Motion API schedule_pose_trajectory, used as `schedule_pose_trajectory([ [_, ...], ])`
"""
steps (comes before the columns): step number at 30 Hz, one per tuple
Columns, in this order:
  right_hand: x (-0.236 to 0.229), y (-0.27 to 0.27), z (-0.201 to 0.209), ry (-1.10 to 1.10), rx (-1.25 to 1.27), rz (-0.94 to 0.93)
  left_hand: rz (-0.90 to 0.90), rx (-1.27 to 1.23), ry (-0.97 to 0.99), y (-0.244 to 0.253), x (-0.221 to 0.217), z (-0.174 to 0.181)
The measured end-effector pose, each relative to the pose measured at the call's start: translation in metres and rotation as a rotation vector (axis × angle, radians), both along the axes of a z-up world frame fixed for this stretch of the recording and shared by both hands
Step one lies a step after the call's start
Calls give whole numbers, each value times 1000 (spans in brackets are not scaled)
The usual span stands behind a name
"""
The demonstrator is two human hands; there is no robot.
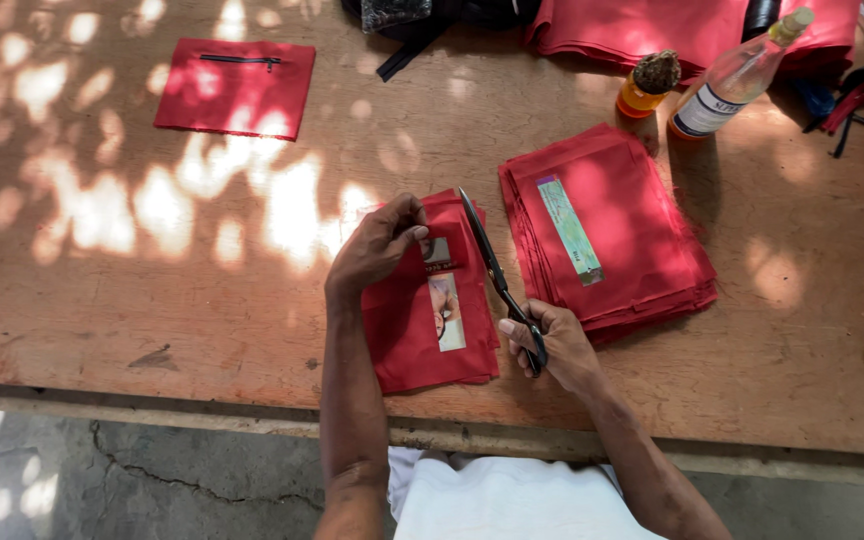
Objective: The person uses scissors to cut tags off red fabric pouches. They pick up each pouch from a stack, cut the tag, and place the pouch on another stack.
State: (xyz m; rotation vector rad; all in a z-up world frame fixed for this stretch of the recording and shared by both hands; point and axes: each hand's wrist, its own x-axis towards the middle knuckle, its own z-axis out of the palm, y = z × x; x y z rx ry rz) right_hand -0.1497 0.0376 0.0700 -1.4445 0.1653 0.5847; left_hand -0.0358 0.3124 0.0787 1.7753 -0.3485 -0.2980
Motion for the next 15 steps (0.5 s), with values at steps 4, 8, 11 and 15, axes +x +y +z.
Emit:
schedule_pose_trajectory([
  [4, 4, -1, -3, 38, 6, 51, 67, 17, 35, 3, -3, 2],
  [8, 3, -7, -15, 49, -14, 78, -123, -148, -9, 7, -3, -3],
  [11, 5, -6, -20, 49, -36, 79, -202, -243, -9, 11, -5, 0],
  [15, 4, -7, -22, 41, -78, 84, -248, -349, -128, 14, -16, 18],
])
